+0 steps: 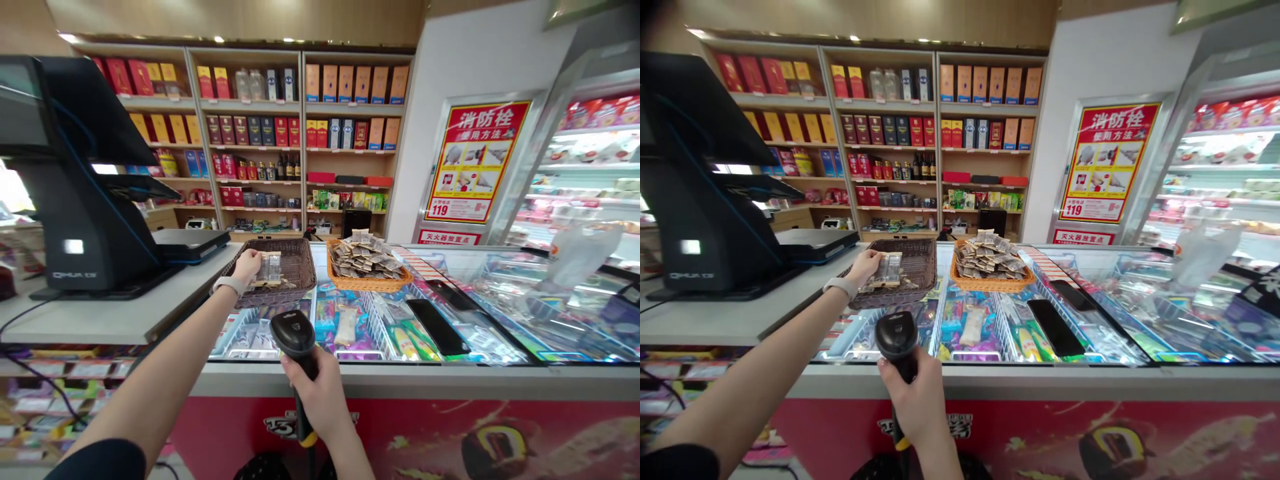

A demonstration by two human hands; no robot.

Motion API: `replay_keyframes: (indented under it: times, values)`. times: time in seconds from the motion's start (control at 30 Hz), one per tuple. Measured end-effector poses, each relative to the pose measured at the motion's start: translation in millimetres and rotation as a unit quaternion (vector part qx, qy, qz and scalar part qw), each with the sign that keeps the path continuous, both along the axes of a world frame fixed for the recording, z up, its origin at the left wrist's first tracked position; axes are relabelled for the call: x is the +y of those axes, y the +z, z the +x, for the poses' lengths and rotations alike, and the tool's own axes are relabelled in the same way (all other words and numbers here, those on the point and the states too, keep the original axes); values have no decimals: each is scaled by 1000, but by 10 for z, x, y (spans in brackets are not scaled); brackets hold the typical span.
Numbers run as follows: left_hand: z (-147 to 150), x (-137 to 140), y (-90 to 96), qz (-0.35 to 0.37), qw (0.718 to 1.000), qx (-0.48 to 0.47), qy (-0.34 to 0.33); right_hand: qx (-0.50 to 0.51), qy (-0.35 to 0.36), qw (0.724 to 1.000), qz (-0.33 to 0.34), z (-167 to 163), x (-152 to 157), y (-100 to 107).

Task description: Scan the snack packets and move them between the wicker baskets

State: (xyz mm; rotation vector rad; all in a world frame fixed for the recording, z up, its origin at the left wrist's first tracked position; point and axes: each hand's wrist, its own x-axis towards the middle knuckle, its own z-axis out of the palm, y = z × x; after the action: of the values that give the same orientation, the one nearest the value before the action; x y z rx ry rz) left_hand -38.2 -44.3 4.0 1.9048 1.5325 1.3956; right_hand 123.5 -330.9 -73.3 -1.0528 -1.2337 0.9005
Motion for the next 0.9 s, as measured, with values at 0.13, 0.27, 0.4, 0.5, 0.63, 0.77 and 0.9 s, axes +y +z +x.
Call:
replay_keyframes:
  times: [0.13,0.27,0.4,0.5,0.63,0.77,0.9]
  values:
    - [-71,51,-124,-17,997,56,52,-19,-21,1000,-3,-67,-18,51]
    - [-75,-2,-138,-25,993,99,59,-18,-30,999,5,-49,-26,76]
    - [119,-179,-16,25,985,166,35,-14,-36,999,2,85,-31,44]
    - [435,-389,115,110,955,272,37,-13,-65,998,-4,275,-64,12]
    - [982,-604,233,163,927,338,25,-7,-116,993,-16,606,-134,-56]
    - [1609,-613,218,153,939,297,-83,8,-167,986,-23,946,-206,-146]
    - [2277,-504,73,37,971,118,-206,26,-206,978,-22,1235,-278,-212]
